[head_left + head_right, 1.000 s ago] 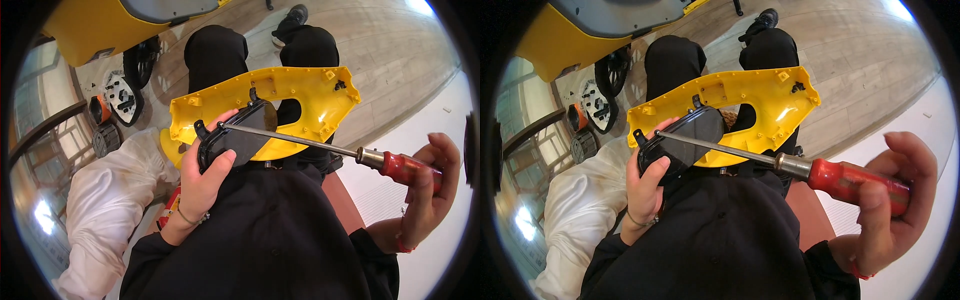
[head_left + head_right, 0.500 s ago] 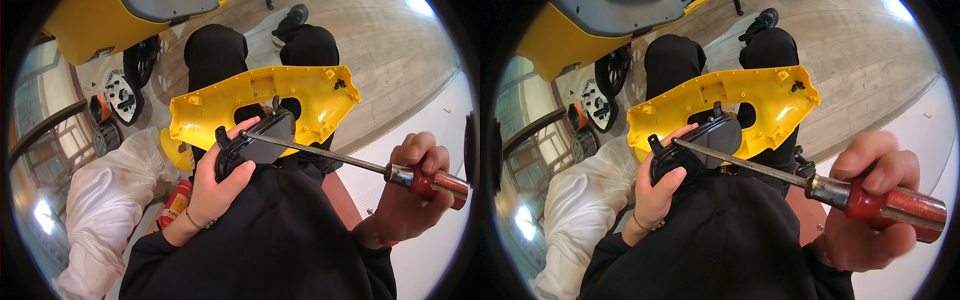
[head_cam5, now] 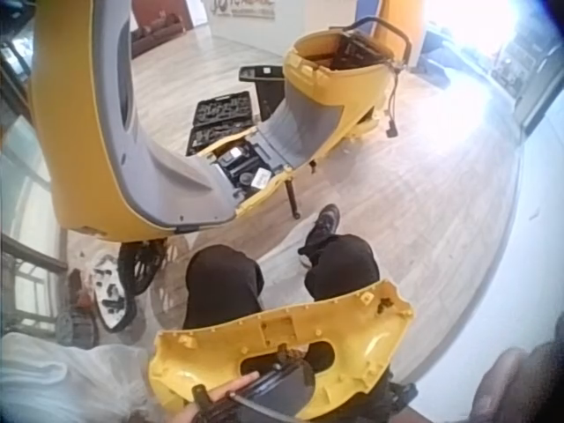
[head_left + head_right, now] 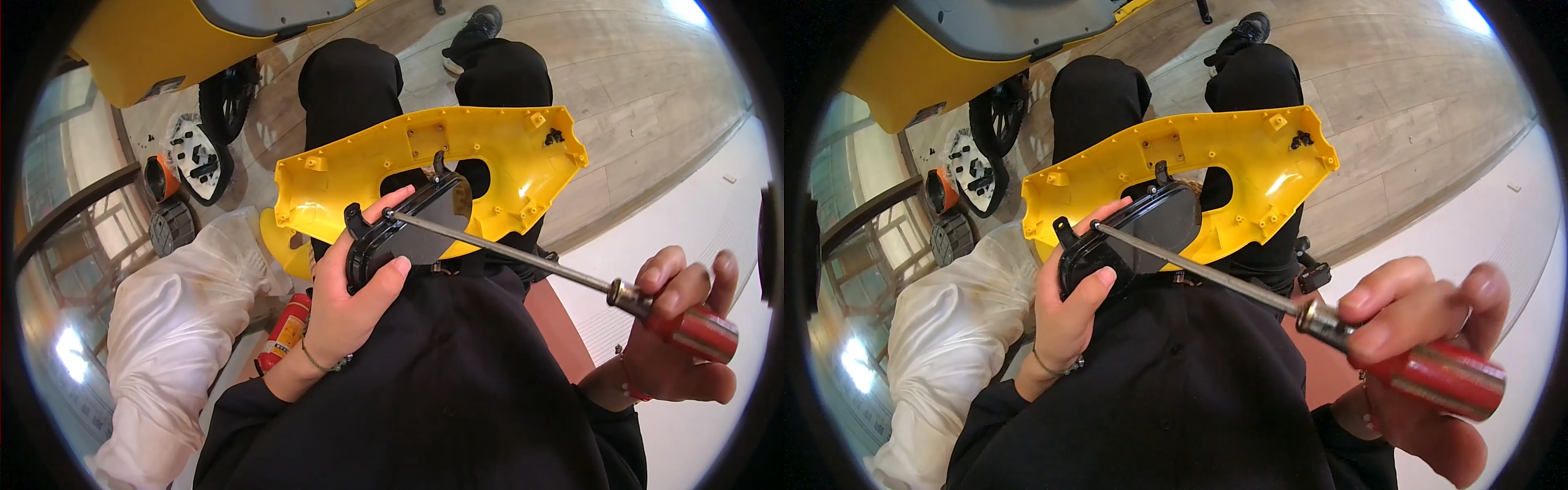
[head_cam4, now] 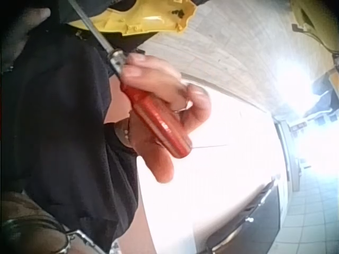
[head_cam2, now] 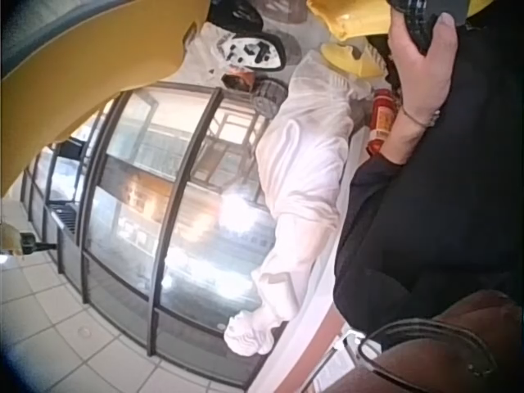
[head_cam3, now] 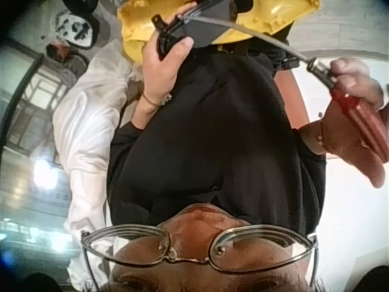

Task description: Screwing a digital instrument cluster into a yellow motorcycle front cowling.

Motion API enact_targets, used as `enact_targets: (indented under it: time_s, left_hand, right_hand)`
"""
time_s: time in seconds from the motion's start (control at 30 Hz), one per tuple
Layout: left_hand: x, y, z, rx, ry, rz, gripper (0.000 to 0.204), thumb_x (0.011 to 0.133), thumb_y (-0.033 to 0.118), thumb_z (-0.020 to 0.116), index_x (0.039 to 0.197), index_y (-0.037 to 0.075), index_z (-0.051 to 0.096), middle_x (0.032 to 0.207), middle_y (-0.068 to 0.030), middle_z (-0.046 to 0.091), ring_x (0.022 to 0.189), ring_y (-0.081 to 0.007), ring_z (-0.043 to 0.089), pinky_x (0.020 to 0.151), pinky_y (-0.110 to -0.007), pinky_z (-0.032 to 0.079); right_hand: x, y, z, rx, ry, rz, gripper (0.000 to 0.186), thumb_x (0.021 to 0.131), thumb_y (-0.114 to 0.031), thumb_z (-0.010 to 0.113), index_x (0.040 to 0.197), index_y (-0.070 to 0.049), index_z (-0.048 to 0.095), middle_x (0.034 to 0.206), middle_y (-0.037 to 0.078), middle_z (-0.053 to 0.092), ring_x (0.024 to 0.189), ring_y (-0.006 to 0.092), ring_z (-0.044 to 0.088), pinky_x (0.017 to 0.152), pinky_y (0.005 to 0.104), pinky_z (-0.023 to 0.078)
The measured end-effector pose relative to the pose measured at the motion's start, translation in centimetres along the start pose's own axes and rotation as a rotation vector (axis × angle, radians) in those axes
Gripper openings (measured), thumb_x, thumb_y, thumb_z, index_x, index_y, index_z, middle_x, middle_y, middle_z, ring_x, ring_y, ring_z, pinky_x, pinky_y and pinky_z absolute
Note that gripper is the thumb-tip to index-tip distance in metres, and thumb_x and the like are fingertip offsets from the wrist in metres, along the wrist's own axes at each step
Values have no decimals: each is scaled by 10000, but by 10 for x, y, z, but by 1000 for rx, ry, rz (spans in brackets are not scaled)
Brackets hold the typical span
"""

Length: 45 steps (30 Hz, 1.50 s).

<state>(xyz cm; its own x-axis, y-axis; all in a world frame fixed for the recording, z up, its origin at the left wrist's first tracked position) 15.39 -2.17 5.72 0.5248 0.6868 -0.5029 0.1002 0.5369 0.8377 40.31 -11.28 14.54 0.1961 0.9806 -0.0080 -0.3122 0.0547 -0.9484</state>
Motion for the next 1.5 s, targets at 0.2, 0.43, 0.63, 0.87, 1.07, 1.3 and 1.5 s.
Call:
enact_targets:
  time_s: [0.2, 0.43, 0.63, 0.87, 1.07, 1.3, 1.5]
  left_hand:
    - [-1, 0, 0, -26, 11, -31, 512, 849, 50, 549, 1346, -12, 443, 1179, -60, 572, 1002, -72, 528, 904, -211, 397]
    - [0, -3, -6, -25, 19, -48, 514, 844, 51, 550, 1341, -21, 443, 1215, -69, 555, 1033, -83, 522, 926, -222, 390]
    - [3, -3, -10, -61, 60, 20, 489, 843, 58, 546, 1313, -41, 454, 1299, -107, 515, 1146, -139, 505, 1008, -270, 361]
    - [4, 1, -30, -96, 169, -13, 481, 829, 52, 539, 1293, -50, 467, 1290, -113, 520, 1142, -151, 512, 1010, -281, 365]
    - [-8, 30, -61, 107, 263, 33, 487, 799, 49, 528, 1270, -68, 490, 1253, -128, 550, 1100, -163, 541, 995, -277, 381]
    - [-30, 63, -82, 557, 382, 142, 540, 760, 10, 491, 1295, -65, 475, 1253, -110, 556, 1109, -155, 536, 985, -259, 370]
    - [-39, 48, -88, 677, 322, 229, 581, 718, -40, 477, 1299, -62, 473, 1316, -157, 516, 1213, -197, 473, 1030, -277, 320]
  right_hand:
    - [-4, 3, -1, 9, 37, -49, 650, 780, -305, 689, 1274, -107, 316, 1081, 148, 536, 1038, 296, 567, 827, 451, 563]
    - [-12, 9, -15, 23, 305, 8, 817, 734, -187, 772, 1367, -11, 287, 1066, 86, 394, 976, 201, 463, 834, 237, 534]
    - [-18, 2, -16, -388, 261, -140, 795, 825, -214, 690, 1435, -36, 212, 1183, 157, 505, 1167, 368, 523, 866, 402, 554]
    - [-11, 20, -10, -524, 374, 54, 492, 951, -418, 493, 1217, -8, 435, 930, 168, 650, 552, 178, 634, 435, 190, 424]
    - [0, 21, 19, -559, 399, 123, 362, 862, -244, 621, 1087, -7, 465, 834, 122, 607, 615, 135, 626, 549, 182, 480]
    - [7, 28, 36, -545, 260, 31, 443, 829, -286, 669, 1086, 8, 460, 875, 117, 588, 665, 146, 640, 596, 186, 485]
    - [2, 35, 36, -386, 331, 167, 467, 876, -385, 641, 1061, 17, 490, 823, 86, 596, 599, 124, 620, 563, 181, 454]
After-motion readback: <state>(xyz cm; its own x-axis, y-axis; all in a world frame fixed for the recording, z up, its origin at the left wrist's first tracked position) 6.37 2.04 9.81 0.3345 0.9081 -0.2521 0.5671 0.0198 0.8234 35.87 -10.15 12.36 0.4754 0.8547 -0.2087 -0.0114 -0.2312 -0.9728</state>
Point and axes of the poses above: each hand's wrist, its own x-axis towards the middle knuckle, its own z-axis out of the palm, y = z × x, the point moved 4 cm from there along x, towards the middle knuckle
